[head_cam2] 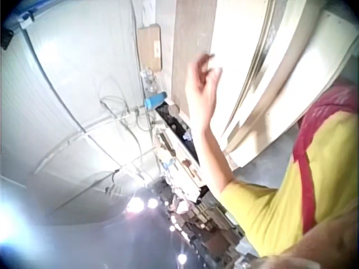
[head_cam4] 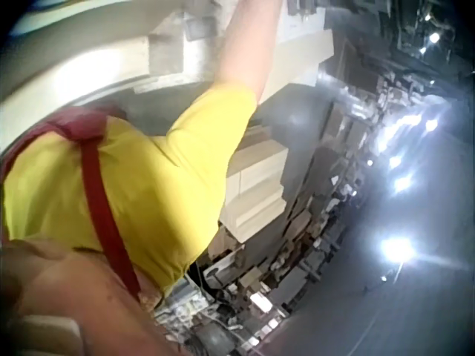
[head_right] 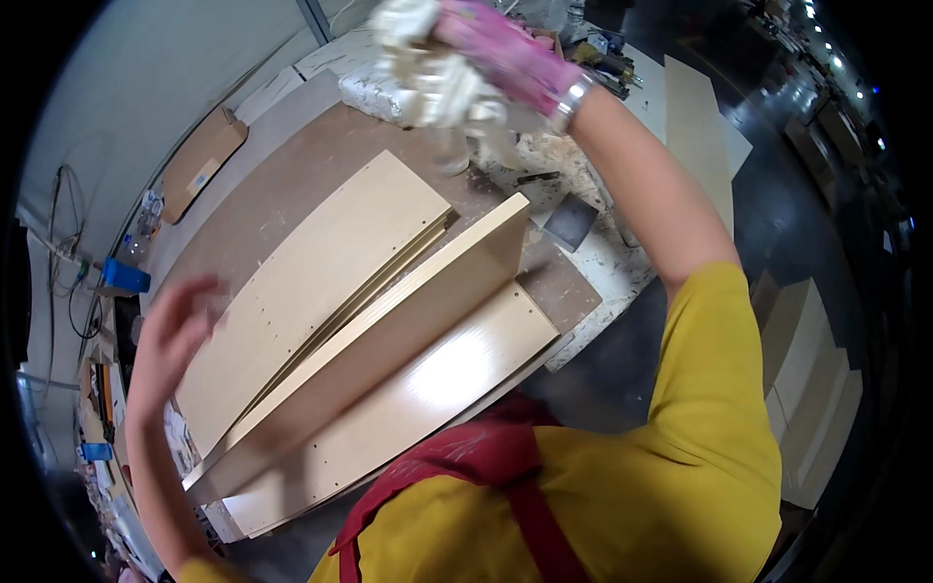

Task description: The person wipes the surface of a light-colored wooden board with a white cloth. They repeatedly pour liquid from a clear bottle onto the cloth and continue wiping the board's surface and edges. The person handles the board by turning it and lifting it to access different areas.

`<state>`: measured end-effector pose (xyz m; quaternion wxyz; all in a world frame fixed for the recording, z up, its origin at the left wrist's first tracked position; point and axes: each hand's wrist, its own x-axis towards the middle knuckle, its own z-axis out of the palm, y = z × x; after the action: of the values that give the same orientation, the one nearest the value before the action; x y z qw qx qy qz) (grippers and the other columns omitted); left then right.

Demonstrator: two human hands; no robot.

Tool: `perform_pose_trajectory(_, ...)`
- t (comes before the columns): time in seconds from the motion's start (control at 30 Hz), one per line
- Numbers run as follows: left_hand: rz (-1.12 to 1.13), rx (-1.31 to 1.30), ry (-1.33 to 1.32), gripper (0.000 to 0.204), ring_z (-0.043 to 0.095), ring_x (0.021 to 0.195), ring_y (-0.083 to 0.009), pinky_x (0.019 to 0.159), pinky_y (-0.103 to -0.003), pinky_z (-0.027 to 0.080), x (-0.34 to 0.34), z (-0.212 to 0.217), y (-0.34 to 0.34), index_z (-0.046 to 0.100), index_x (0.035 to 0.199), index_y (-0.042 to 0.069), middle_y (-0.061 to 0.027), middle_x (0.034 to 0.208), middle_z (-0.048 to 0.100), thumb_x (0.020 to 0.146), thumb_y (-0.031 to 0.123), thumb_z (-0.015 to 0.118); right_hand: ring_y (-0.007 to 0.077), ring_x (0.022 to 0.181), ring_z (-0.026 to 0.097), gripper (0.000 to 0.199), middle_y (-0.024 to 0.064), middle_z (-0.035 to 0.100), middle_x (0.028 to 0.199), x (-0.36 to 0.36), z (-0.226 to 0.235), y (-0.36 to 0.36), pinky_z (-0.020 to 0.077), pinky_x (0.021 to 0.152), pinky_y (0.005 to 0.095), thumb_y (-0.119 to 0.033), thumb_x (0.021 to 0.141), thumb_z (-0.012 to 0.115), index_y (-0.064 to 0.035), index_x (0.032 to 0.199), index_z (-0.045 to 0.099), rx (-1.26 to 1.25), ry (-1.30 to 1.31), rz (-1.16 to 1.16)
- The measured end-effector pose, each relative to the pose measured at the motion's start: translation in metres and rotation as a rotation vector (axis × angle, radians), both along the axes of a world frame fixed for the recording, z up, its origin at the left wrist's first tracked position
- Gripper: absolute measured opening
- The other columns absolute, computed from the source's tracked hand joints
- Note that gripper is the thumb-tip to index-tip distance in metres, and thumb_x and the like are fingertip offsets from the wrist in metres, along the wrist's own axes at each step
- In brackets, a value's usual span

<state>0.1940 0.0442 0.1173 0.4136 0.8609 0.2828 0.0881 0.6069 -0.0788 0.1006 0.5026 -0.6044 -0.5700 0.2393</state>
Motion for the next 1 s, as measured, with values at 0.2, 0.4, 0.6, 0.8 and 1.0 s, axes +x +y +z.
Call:
perform_pose_trajectory(0.2,0.101,-0.325,-0.481,0.041,0.057,0.09,-0.0096,0.083,-0.027,0.045,0.144,-0.026,0.029,0.053,0.122,0.006,-0.0023,0.107,0.062,0.089,0.03,0.06,0.0177,0.094,0.058,0.048,0.0061,0.061,0.101,-0.012,-0.034,0.068,0.0466,0.088,0.0307,-0.04,0.078,0.062,-0.0037,0.109,0.058,-0.001,-0.522,0.001)
perform_pose_trajectory(0.4,0.122,-0.026,-0.385,0.025,0.048,0.062,-0.002,0.058,-0.018,0.035,0.167,-0.018,0.07,0.066,0.091,0.01,0.0052,0.078,0.061,0.086,0.034,0.065,0.0194,0.094,0.058,0.053,0.0068,0.06,0.1,0.027,-0.062,0.03,0.0465,0.089,0.0327,-0.04,0.069,0.069,-0.0047,0.107,0.058,0.083,-0.441,-0.116)
perform_pose_trajectory(0.6,0.043,-0.303,-0.61,0.031,0.053,0.075,-0.0055,0.067,-0.022,0.041,0.227,0.0,0.02,0.062,0.099,0.005,0.0008,0.086,0.062,0.088,0.034,0.062,0.0212,0.094,0.058,0.06,0.0075,0.06,0.099,0.047,-0.076,0.032,0.0463,0.089,0.0347,-0.04,0.06,0.075,-0.0057,0.106,0.058,0.469,-0.629,-0.023)
perform_pose_trajectory(0.8,-0.046,-0.136,-0.528,0.035,0.054,0.087,-0.0081,0.079,-0.025,0.043,0.249,-0.019,0.012,0.062,0.1,0.002,-0.0021,0.094,0.062,0.091,0.035,0.058,0.0129,0.088,0.06,0.02,0.0082,0.063,0.099,-0.008,-0.076,0.017,0.0526,0.075,0.0254,-0.016,0.093,0.051,-0.0019,0.105,0.06,0.127,1.128,0.383)
perform_pose_trajectory(1.0,-0.046,-0.346,-0.309,0.054,0.051,0.107,-0.0164,0.094,-0.035,0.041,0.233,-0.042,0.02,0.042,0.131,0.011,-0.009,0.122,0.05,0.089,0.04,0.056,0.0218,0.105,0.061,0.032,0.0214,0.06,0.112,0.042,-0.019,-0.021,0.0535,0.09,0.0375,-0.019,0.094,0.044,0.001,0.118,0.051,-0.062,0.974,0.055)
